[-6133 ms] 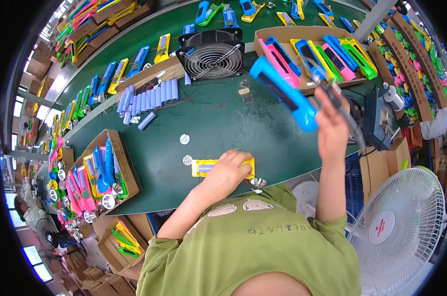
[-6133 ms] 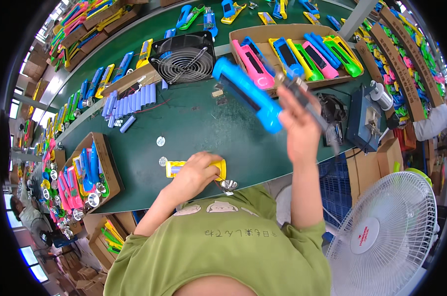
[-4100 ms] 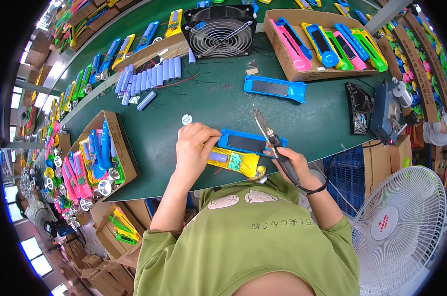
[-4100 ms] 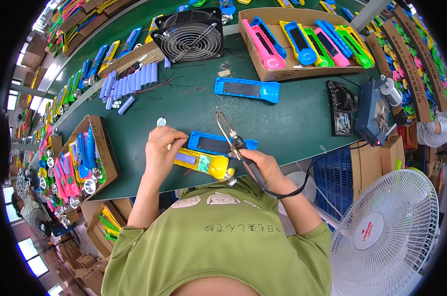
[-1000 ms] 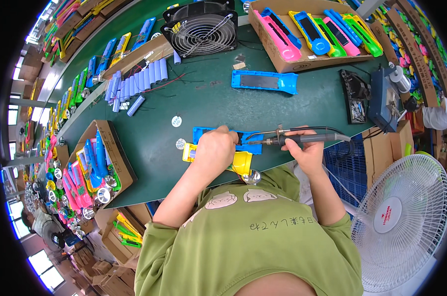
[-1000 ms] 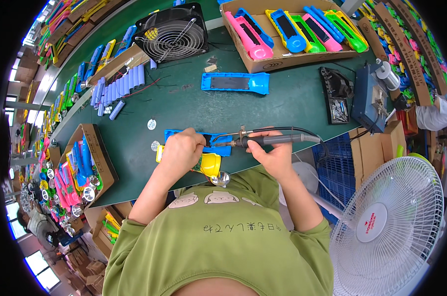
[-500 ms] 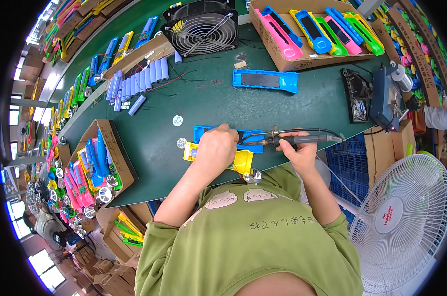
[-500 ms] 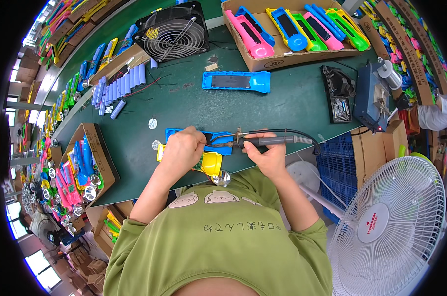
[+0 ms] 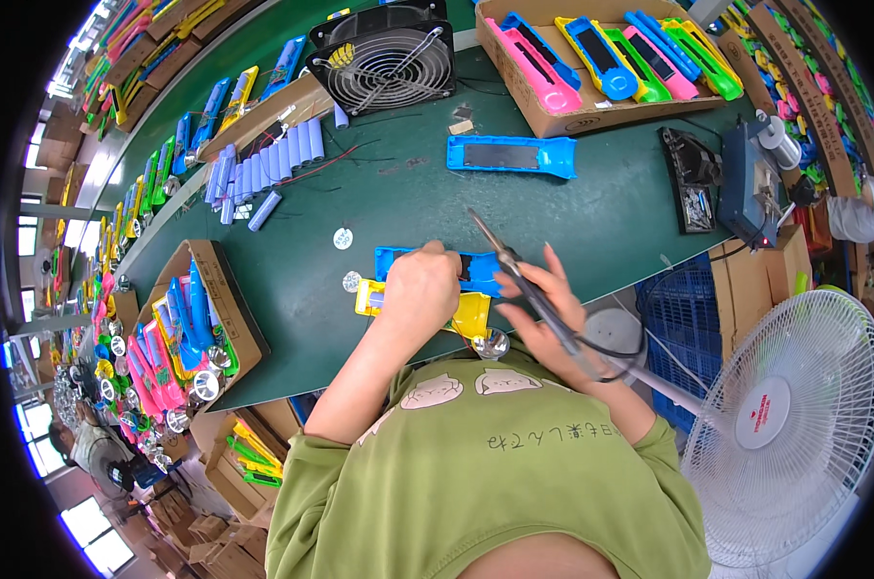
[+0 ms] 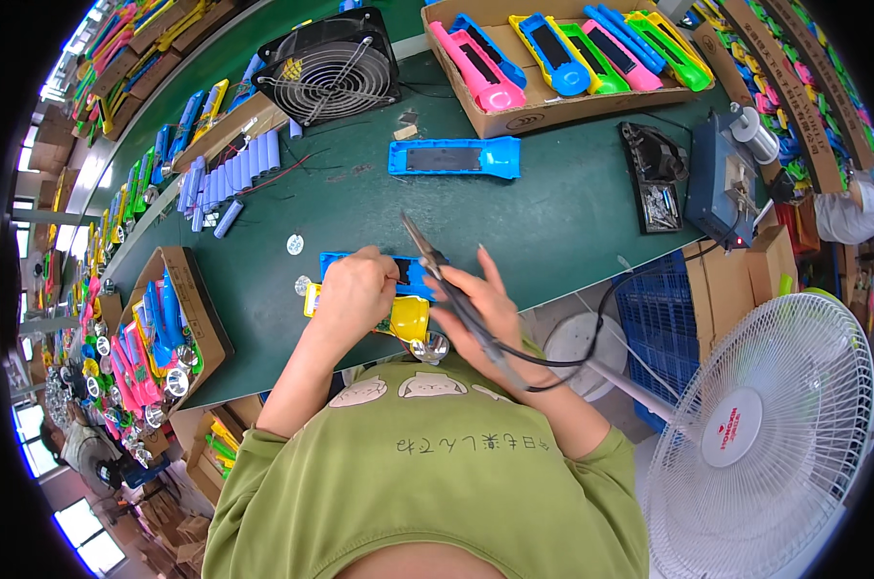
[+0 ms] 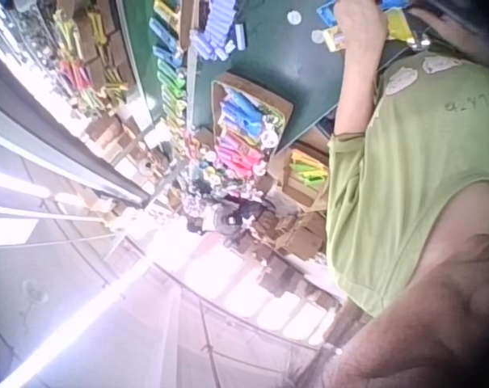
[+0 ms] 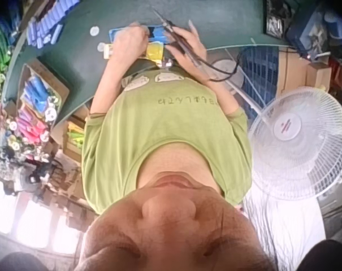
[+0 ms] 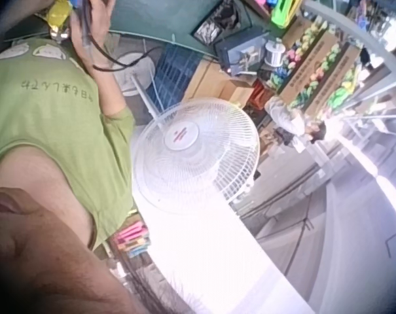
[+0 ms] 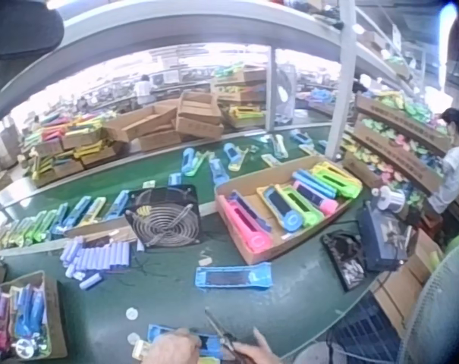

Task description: The person assembles portable flashlights by positioning internal components into plastic flashlight casings, soldering the connections using a soldering iron, joining the casing halves together, and placing the assembled flashlights onto the conveyor belt.

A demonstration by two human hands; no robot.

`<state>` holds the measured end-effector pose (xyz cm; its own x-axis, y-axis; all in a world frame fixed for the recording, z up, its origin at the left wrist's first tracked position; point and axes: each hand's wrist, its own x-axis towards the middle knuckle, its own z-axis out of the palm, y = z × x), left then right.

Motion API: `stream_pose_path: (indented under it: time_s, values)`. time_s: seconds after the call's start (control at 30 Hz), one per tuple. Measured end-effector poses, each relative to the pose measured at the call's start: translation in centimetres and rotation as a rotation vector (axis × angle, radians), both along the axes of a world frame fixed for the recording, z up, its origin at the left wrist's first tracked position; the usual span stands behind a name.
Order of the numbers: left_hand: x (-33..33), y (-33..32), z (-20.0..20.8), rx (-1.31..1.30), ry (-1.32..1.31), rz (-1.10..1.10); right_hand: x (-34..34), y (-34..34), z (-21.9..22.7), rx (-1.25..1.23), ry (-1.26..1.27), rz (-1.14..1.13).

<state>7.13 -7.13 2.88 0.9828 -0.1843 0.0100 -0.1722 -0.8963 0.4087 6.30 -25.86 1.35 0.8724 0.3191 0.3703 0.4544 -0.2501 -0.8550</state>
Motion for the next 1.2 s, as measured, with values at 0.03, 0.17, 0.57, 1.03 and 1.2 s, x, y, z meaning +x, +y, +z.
stream_pose_path:
  time_s: [0.03,0.17,0.57,1.03,1.2]
  values:
    - [0.0,0.0,0.0,0.001,0.000,-0.003,0.1,0.8,0.0,-0.025,0.042,0.044]
    - [0.1,-0.1,0.1,0.017,0.003,-0.007,0.6,1.5,-2.5,-0.100,-0.003,0.128]
    - [-0.6,3.2,2.4,-0.179,-0.081,-0.149,3.3,1.4,-2.8,-0.197,-0.112,0.104]
    - [-3.9,0.0,-2.5,-0.475,-0.478,0.091,2.5,0.0,-0.7,-0.072,-0.088,0.002]
    - [-3.9,-0.7,-1.8,-0.376,-0.412,0.066,0.0,-2.3,1.1,-0.234,-0.074,-0.007]
